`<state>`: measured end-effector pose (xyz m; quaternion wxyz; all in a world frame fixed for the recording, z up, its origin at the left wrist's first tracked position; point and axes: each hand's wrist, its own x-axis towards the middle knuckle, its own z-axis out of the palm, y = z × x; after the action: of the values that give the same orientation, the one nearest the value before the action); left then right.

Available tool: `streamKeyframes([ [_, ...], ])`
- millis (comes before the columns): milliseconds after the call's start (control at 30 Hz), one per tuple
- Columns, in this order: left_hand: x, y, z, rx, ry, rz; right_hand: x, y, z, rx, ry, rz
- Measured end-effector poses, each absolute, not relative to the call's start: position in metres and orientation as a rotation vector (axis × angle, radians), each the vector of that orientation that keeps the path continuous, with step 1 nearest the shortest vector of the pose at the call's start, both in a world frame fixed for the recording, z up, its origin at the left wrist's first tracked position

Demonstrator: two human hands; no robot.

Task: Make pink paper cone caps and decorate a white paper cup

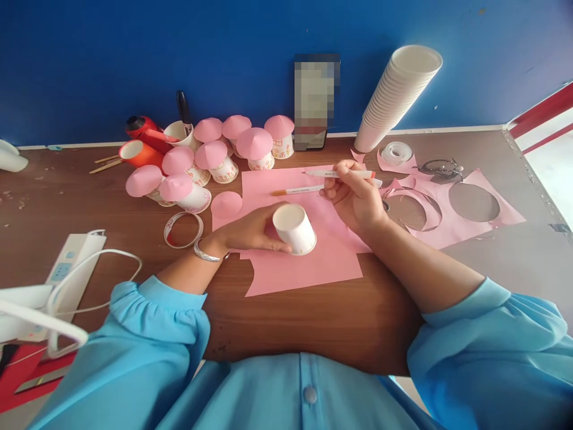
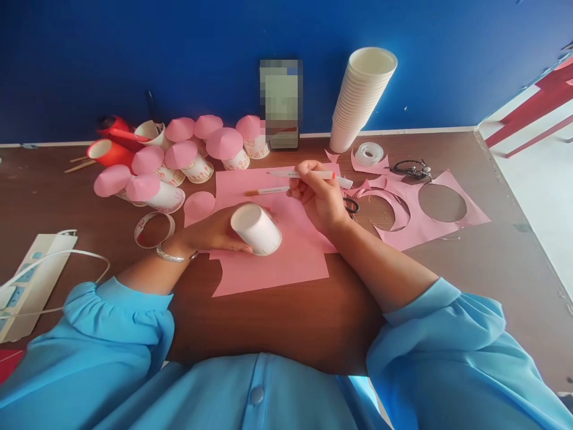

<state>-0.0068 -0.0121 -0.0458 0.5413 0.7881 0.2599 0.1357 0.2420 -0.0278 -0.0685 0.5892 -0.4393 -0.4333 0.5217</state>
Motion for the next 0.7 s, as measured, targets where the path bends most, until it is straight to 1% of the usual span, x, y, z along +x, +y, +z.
streamKeyframes([
  [133, -0.005, -0.015, -0.048, 1.575, 0.677, 0.594, 0.251, -0.029, -0.054, -1.064, -1.055, 1.077],
  [267, 0.0, -0.02, -0.049, 1.295, 0.633, 0.699, 0.241, -0.043, -0.041, -1.095, -1.2, 0.972],
  [400, 0.005, -0.023, -0.052, 1.181, 0.645, 0.699, 0.225, -0.063, -0.037, -1.159, -1.35, 0.783],
  [467, 0.006, -0.023, -0.054, 1.199, 0.648, 0.675, 0.221, -0.068, -0.038, -1.107, -1.498, 0.686],
  [600, 0.005, -0.021, -0.057, 1.221, 0.634, 0.592, 0.221, -0.069, -0.041, -0.953, -1.834, 0.596],
  [700, 0.005, -0.02, -0.058, 1.148, 0.598, 0.568, 0.221, -0.069, -0.042, -0.994, -1.971, 0.516],
])
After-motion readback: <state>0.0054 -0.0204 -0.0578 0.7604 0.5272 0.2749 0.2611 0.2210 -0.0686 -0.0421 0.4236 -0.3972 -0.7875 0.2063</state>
